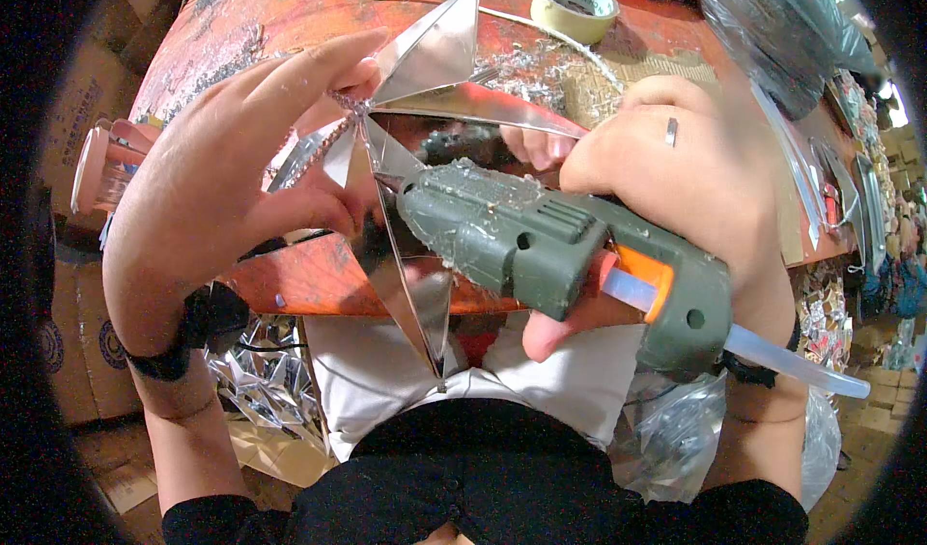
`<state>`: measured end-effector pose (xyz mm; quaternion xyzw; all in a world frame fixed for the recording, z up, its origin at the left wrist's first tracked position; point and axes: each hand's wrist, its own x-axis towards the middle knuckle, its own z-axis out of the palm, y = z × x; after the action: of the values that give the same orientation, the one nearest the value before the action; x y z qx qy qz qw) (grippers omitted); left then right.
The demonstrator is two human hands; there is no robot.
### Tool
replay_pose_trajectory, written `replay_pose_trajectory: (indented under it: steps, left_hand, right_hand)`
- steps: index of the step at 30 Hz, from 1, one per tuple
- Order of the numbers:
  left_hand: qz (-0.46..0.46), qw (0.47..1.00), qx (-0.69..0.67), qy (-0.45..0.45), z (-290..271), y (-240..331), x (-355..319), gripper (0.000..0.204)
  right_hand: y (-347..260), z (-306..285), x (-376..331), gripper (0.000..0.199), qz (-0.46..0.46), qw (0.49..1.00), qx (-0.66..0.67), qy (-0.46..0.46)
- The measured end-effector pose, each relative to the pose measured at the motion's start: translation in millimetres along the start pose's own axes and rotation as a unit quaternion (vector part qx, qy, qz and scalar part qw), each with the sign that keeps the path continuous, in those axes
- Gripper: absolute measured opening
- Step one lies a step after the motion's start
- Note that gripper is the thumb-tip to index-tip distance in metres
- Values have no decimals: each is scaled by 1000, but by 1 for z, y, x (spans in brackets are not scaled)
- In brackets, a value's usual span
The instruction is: Applying decorative silver trim to a large metallic star using a hot glue gun.
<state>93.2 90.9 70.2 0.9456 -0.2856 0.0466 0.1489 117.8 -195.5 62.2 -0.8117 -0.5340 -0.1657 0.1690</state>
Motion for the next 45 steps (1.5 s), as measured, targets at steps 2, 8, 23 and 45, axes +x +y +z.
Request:
replay_pose_trajectory:
  steps: [2,8,23,45]
  left_hand:
    - [2,1000,-6,-1,0,0,-1,83]
    - [18,1000,3,2,2,-3,-1,84]
    - [16,999,13,34,6,-4,-5,83]
    - [182,970,160,-15,-18,-15,13,81]
  right_hand:
    - [-1,3,-2,76,18,998,53,-3]
    - [-11,-1,-7,29,47,998,34,-17]
    - [-18,1,-33,55,21,995,95,-29]
    - [-39,-9,-45,14,60,983,171,32]
